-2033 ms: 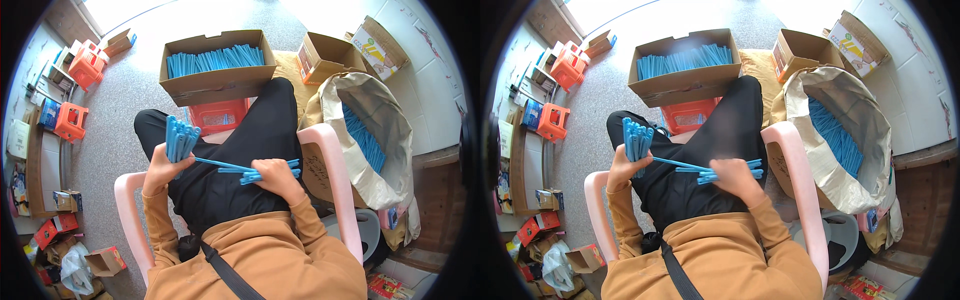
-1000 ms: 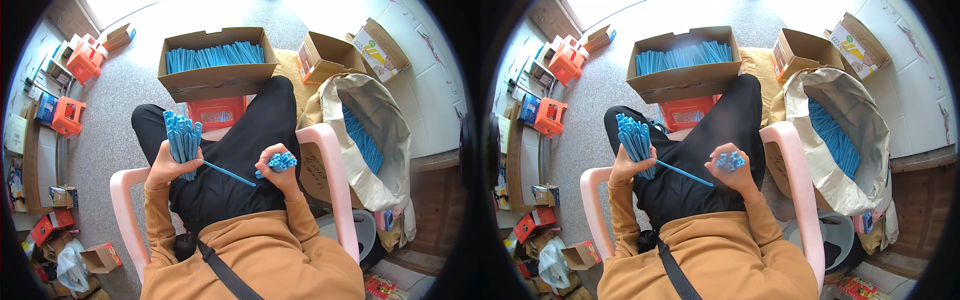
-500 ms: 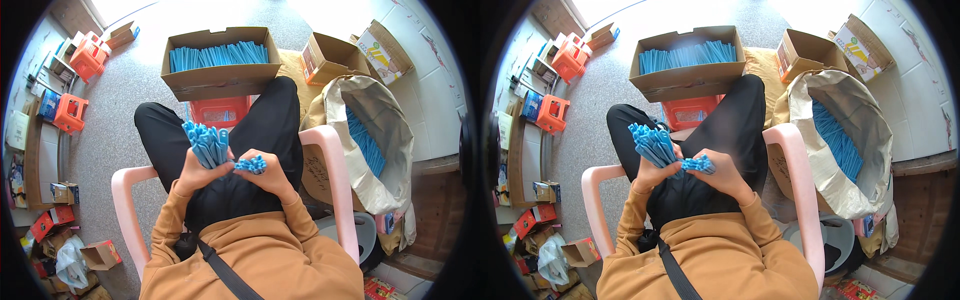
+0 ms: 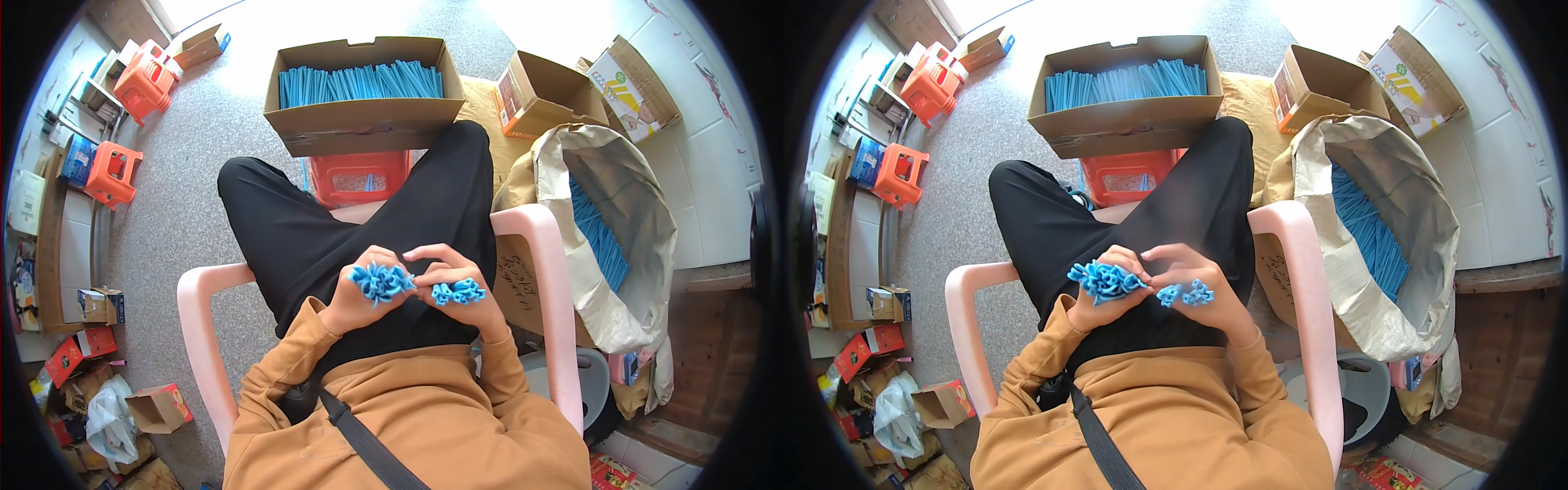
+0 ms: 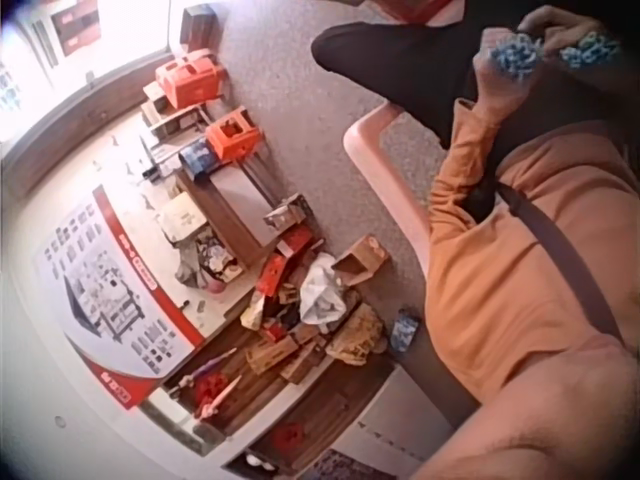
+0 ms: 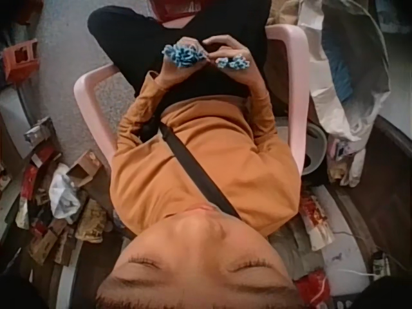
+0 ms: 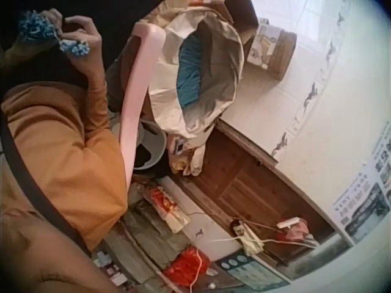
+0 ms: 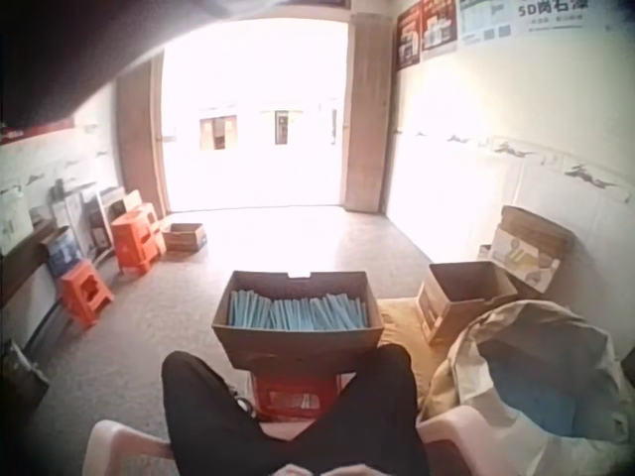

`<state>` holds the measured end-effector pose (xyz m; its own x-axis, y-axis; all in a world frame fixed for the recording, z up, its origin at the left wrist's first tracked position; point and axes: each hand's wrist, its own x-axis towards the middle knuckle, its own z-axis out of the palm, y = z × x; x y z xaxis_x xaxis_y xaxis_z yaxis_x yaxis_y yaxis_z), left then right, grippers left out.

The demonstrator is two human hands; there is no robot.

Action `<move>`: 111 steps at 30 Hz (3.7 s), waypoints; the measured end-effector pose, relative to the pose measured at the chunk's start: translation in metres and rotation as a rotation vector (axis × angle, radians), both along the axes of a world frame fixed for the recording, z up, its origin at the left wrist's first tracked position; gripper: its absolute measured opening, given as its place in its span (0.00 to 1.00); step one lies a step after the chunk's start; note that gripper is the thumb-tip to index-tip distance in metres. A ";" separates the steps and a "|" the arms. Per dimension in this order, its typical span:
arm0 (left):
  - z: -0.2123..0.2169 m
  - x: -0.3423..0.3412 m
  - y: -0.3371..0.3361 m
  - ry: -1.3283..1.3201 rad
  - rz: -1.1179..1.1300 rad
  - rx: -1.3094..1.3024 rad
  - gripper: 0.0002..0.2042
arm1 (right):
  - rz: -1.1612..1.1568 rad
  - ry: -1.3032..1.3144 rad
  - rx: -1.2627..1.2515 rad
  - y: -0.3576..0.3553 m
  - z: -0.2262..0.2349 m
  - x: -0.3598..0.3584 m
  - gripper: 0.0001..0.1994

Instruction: The person gathers blue plastic components from a large bag and a cardboard box, then sorts and bundles them by hand. They repeatedly align the pieces into groups before placing the completed bundles into a separate box.

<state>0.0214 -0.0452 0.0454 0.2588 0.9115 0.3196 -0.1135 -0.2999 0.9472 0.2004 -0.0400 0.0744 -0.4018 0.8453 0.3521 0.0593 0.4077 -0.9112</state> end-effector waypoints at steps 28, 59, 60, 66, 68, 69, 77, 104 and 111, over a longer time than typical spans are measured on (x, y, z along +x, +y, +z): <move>0.000 0.003 0.010 0.214 -0.190 0.154 0.13 | 0.153 -0.609 0.143 0.004 0.102 -0.008 0.18; -0.007 0.013 0.018 0.306 -0.086 0.067 0.13 | 0.024 -0.450 -0.134 0.002 0.087 0.028 0.11; -0.007 0.013 0.017 0.295 -0.066 0.075 0.13 | 0.020 -0.450 -0.135 0.001 0.086 0.030 0.11; -0.007 0.009 0.018 0.255 -0.151 0.206 0.12 | 0.120 -0.367 -0.098 -0.001 0.084 0.029 0.17; -0.011 0.009 0.019 0.248 -0.174 0.265 0.12 | 0.136 -0.378 -0.086 -0.003 0.084 0.025 0.18; -0.011 0.008 0.019 0.245 -0.187 0.266 0.12 | 0.160 -0.389 -0.071 -0.004 0.084 0.023 0.19; -0.025 -0.012 0.017 0.148 -0.255 -0.036 0.12 | 0.223 -0.219 -0.022 0.007 0.070 0.004 0.18; -0.002 -0.015 0.024 0.008 -0.415 -0.319 0.18 | 0.195 -0.421 0.151 0.016 0.074 -0.005 0.18; 0.011 -0.005 0.030 -0.007 -0.474 -0.339 0.20 | 0.178 -0.390 0.091 0.033 0.070 -0.003 0.15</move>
